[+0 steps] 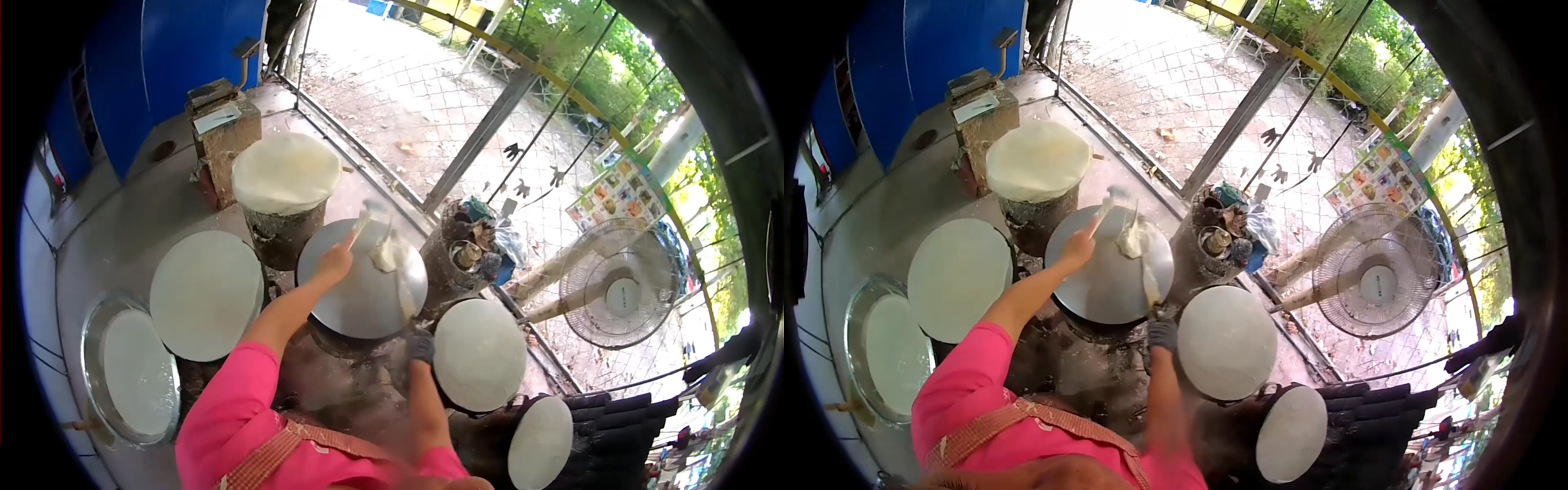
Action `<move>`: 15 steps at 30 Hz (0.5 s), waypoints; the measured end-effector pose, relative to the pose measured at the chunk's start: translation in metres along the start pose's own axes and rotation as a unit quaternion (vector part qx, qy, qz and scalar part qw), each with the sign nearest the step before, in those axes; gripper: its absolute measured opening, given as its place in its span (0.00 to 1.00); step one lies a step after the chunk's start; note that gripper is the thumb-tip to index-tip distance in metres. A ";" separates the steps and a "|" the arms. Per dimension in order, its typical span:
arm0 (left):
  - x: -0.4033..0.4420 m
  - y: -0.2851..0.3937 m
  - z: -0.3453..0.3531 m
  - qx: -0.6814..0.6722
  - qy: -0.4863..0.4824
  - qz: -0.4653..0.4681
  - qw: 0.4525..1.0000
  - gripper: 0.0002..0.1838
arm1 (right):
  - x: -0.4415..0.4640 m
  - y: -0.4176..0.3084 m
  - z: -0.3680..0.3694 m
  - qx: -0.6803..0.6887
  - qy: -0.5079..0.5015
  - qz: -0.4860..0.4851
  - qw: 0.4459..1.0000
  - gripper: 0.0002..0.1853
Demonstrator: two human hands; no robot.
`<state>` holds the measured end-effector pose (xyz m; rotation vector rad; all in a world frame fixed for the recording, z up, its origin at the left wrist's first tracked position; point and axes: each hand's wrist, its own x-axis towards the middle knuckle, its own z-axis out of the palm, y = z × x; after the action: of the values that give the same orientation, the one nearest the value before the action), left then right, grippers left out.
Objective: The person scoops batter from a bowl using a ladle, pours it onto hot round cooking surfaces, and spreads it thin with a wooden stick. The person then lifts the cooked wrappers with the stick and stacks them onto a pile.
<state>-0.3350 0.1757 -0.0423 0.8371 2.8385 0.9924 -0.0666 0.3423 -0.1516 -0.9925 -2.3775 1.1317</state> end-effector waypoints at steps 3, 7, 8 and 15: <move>0.019 0.008 -0.047 -0.173 0.134 0.068 0.973 0.33 | -0.003 -0.063 -0.029 -0.020 0.063 0.072 0.995 0.11; -0.019 -0.039 -0.080 -0.223 0.016 0.067 0.972 0.33 | 0.049 -0.064 0.056 -0.118 -0.025 0.222 0.967 0.30; -0.043 -0.065 -0.067 -0.211 0.008 0.075 0.974 0.33 | 0.056 -0.089 0.050 -0.164 -0.031 0.202 0.965 0.30; -0.209 -0.121 -0.112 -0.262 -0.153 -0.213 0.929 0.35 | 0.026 -0.077 0.033 -0.307 -0.023 0.012 0.951 0.17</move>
<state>-0.2350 -0.0706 -0.0555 0.2716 2.1830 1.3117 -0.1377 0.3079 -0.1126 -1.1824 -2.8280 0.4079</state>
